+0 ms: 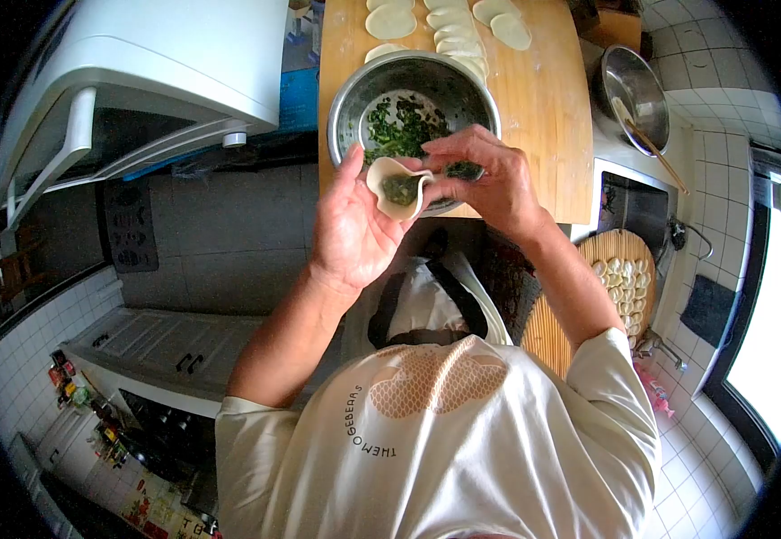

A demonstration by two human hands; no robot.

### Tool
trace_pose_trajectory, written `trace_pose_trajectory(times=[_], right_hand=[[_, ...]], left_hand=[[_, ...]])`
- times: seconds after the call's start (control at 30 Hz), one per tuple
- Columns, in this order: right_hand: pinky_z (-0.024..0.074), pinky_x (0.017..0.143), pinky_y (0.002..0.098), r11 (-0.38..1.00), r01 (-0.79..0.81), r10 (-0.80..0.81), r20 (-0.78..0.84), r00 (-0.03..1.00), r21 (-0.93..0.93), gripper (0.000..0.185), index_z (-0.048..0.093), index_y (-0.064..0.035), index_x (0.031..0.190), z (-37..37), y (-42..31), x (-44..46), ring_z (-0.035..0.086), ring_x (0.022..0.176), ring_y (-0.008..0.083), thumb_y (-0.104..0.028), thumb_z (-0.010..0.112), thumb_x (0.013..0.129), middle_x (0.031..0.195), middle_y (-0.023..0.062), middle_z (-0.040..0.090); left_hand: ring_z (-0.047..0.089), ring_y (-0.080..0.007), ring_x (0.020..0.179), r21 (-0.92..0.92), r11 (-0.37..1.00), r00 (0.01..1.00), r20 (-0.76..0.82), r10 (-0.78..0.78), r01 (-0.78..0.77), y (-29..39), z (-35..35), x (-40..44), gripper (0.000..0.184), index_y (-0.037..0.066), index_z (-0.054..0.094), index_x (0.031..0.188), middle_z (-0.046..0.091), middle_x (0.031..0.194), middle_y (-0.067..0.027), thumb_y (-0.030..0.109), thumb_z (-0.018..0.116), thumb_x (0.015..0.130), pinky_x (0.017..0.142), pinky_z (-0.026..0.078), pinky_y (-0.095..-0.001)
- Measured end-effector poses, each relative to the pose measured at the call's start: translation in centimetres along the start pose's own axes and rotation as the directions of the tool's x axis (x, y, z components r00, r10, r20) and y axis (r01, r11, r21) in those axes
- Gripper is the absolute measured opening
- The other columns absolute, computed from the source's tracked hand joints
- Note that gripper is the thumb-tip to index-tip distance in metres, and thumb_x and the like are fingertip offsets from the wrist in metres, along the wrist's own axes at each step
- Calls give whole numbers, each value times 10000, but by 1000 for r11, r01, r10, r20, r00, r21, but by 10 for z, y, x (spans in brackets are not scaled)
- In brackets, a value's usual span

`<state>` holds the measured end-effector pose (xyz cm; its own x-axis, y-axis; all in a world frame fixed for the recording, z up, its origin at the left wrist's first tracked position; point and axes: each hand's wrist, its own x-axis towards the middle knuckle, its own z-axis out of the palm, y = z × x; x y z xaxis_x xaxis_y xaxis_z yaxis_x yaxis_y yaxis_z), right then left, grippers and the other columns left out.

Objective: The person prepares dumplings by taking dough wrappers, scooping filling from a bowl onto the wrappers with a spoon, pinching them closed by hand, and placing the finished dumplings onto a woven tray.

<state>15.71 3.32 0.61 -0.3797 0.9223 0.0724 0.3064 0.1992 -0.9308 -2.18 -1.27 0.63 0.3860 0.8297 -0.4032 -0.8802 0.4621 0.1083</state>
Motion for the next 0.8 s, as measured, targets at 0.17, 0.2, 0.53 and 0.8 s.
trace_pose_trajectory(times=[0.17,0.2,0.53,0.8], right_hand=[[496,735,319,956,273,-273,14,962,-104,348,647,-46,970,-5,2,6,624,831,230,-111,755,646,901,111,658],[496,735,319,957,272,-272,15,962,-105,348,647,-46,970,-6,8,6,624,831,230,-111,755,646,901,111,658],[512,775,330,973,231,-228,102,968,-19,352,651,-82,1007,-9,-4,3,612,916,254,-86,736,665,1064,128,608],[492,774,348,930,368,-359,164,919,-25,172,672,-61,808,-2,-14,10,589,932,271,-81,733,649,1038,127,612]], left_hand=[[578,-283,976,85,996,998,-65,25,-20,2,15,-2,491,-46,518,1048,596,990,-159,409,376,929,884,468,-359],[578,-283,976,84,996,998,-65,25,-19,2,12,-1,491,-46,518,1048,596,990,-159,409,376,929,884,468,-359],[522,-296,1086,87,994,996,-64,66,-61,-2,17,1,539,-71,473,1114,559,1103,-167,421,369,922,953,424,-387],[560,-168,986,96,995,1000,8,3,-4,-1,15,3,427,41,422,1200,550,1106,-83,372,392,933,871,471,-325]])
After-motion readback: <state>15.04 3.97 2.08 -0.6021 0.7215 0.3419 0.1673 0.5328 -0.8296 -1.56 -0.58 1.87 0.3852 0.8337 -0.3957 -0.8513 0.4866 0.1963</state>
